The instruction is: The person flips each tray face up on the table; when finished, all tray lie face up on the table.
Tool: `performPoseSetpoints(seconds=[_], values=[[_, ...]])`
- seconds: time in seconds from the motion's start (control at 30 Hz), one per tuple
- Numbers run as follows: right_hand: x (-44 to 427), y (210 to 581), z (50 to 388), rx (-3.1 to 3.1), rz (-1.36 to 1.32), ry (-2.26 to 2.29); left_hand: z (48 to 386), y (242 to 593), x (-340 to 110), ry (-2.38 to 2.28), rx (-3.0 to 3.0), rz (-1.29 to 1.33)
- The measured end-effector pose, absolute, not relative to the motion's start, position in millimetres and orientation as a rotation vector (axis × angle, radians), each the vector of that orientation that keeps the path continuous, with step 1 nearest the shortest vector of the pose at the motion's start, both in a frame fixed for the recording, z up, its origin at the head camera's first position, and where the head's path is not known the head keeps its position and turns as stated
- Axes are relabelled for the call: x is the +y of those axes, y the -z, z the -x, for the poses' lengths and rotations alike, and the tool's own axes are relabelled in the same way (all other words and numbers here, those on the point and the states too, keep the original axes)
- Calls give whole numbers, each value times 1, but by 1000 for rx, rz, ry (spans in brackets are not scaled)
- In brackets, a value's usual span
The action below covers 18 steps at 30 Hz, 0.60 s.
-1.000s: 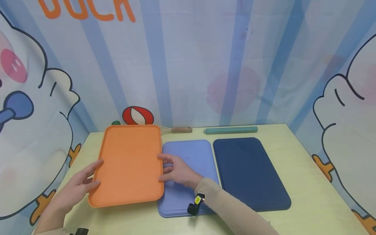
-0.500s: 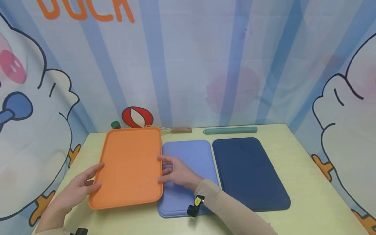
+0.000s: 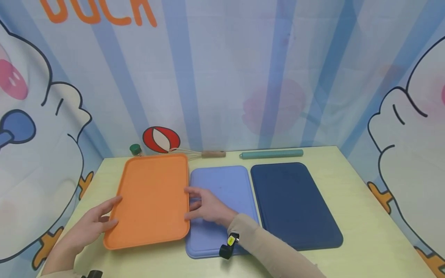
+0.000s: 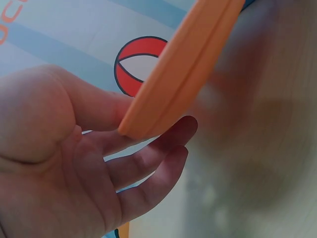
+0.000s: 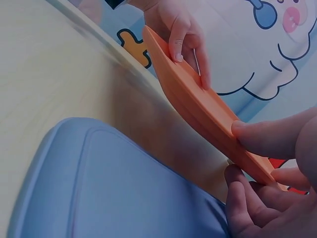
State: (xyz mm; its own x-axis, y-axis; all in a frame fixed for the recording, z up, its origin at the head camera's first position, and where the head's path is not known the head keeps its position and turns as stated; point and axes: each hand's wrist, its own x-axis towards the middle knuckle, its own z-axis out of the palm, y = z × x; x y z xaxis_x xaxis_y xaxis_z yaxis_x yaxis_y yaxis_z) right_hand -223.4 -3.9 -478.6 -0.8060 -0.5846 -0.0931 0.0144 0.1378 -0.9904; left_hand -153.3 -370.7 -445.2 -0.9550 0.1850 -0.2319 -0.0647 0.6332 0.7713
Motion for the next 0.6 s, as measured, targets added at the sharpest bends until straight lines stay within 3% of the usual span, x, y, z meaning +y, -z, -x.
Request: performPoseSetpoints(seconds=[0.6], values=[[-10,479,218,2050,583,1590,157,454,-375,-1212,2573,-88]])
